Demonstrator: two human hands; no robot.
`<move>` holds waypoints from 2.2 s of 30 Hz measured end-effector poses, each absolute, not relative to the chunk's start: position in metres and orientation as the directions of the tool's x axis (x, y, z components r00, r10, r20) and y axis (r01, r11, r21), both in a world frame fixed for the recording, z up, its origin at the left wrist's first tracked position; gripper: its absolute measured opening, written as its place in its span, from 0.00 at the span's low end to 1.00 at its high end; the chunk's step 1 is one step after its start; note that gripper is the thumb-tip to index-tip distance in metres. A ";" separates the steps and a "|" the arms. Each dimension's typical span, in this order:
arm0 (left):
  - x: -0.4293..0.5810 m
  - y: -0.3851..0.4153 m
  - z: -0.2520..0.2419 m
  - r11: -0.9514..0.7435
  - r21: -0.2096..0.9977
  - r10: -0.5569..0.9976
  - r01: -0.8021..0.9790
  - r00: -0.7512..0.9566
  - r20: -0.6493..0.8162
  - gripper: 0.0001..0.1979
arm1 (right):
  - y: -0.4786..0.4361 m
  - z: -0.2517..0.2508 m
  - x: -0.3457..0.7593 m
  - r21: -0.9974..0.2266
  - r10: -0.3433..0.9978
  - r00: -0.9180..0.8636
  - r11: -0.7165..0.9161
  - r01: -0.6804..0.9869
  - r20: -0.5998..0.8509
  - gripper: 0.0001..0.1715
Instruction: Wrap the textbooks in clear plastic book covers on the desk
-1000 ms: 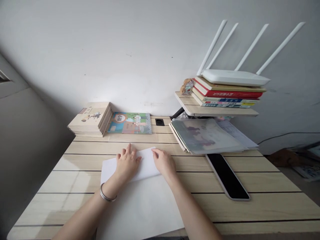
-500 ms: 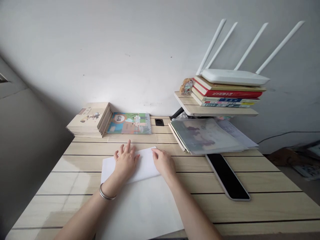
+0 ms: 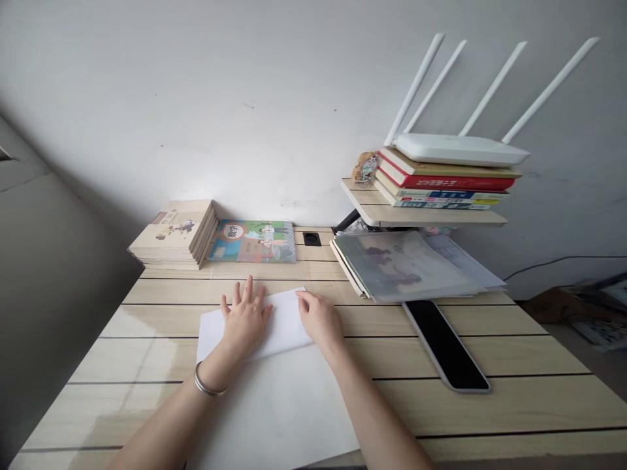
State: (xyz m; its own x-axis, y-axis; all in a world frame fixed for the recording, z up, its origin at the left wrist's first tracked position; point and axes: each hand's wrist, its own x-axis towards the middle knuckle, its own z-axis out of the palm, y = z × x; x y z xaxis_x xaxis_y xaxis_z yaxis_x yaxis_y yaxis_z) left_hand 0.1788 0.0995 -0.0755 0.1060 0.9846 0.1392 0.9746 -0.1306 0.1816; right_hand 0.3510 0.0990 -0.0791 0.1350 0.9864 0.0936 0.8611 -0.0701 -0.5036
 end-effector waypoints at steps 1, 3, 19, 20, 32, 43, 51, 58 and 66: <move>0.179 0.100 -0.076 -0.122 0.181 0.986 0.976 0.098 0.136 0.25 | 0.099 -0.079 0.351 -0.500 0.986 0.133 -0.069 0.863 0.095 0.18; 0.179 0.099 -0.074 -0.115 0.179 0.987 0.977 0.091 0.134 0.25 | 0.099 -0.079 0.351 -0.493 0.986 0.134 -0.071 0.867 0.095 0.18; 0.175 0.098 -0.074 -0.085 0.177 0.993 0.980 0.070 0.091 0.24 | 0.097 -0.075 0.350 -0.468 0.987 0.152 -0.109 0.877 0.055 0.18; 0.175 0.099 -0.075 -0.078 0.180 0.994 0.981 0.063 0.088 0.25 | 0.097 -0.075 0.350 -0.466 0.986 0.156 -0.112 0.878 0.058 0.18; 0.170 0.102 -0.074 -0.200 0.158 0.964 0.967 0.165 0.208 0.28 | 0.113 -0.086 0.357 -0.654 0.982 0.140 -0.022 0.757 0.128 0.15; 0.157 0.093 -0.053 -0.232 0.132 0.955 0.964 0.201 0.216 0.29 | 0.125 -0.097 0.370 -0.920 0.958 0.281 -0.052 0.388 0.064 0.35; 0.146 0.085 -0.037 -0.207 0.102 0.968 0.973 0.189 0.168 0.26 | 0.119 -0.088 0.371 -0.912 0.942 0.317 -0.035 0.409 0.106 0.24; 0.114 0.091 -0.043 -0.027 0.186 0.983 0.982 -0.008 0.186 0.20 | 0.114 -0.089 0.372 -0.923 0.920 0.362 0.001 0.385 0.152 0.24; 0.086 0.094 -0.054 0.096 0.810 0.977 0.578 -0.209 0.034 0.17 | 0.105 -0.090 0.370 -0.929 0.902 0.393 0.024 0.370 0.179 0.23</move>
